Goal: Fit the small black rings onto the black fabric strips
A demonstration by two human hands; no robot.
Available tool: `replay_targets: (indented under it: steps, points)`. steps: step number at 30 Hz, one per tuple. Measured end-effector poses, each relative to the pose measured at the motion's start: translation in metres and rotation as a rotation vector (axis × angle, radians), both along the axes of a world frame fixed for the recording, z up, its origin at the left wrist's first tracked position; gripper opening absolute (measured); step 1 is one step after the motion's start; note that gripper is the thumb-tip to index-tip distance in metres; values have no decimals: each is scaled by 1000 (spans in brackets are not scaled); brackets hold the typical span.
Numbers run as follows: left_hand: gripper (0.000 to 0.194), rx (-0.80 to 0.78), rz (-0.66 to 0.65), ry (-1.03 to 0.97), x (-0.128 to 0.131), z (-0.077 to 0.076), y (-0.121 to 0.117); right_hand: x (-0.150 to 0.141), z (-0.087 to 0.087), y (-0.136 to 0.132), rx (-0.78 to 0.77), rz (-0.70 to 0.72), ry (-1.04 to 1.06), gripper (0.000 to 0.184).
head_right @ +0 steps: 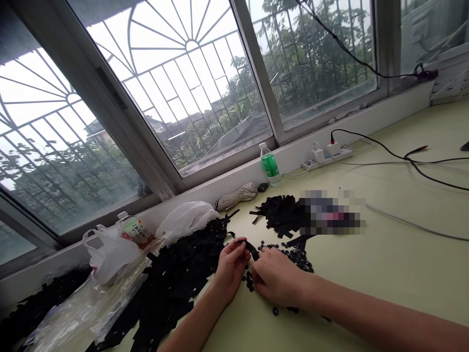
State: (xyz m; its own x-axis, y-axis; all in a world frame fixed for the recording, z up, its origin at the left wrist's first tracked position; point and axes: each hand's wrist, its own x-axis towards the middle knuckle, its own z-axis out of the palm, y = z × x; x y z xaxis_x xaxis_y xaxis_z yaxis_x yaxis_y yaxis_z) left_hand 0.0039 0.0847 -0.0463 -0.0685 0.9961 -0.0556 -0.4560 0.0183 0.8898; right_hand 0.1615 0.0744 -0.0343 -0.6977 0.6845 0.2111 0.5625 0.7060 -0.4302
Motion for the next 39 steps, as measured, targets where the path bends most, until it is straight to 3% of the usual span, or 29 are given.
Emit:
replay_targets:
  steps: [9, 13, 16, 18, 22, 27, 29, 34, 39]
  points:
    - [31, 10, 41, -10, 1, 3, -1, 0, -4, -4, 55, 70, 70, 20]
    - [27, 102, 30, 6, 3, 33, -6, -1, -5, -2, 13, 109, 168, 21]
    - [22, 150, -27, 74, 7, 59, -24, 2, 0, -1, -29, 71, 253, 18]
    - [19, 148, -70, 141, 9, 66, -39, 5, 5, 0, -42, 26, 330, 18]
    - [21, 69, -44, 252, 13, 48, -57, 8, 8, 3, -194, -39, 562, 16]
    - [31, -131, 154, 101, 22, 15, -45, 10, 1, 8, -381, -145, 767, 22]
    - [32, -119, 185, 100, 30, 12, -39, 12, -2, 10, -358, -185, 787, 24]
    - [30, 122, 203, 170, 45, 18, -35, 15, -9, 13, -165, -222, 767, 30]
    - [28, 188, 199, 241, 38, 15, -39, 11, -1, 16, -115, -212, 704, 32]
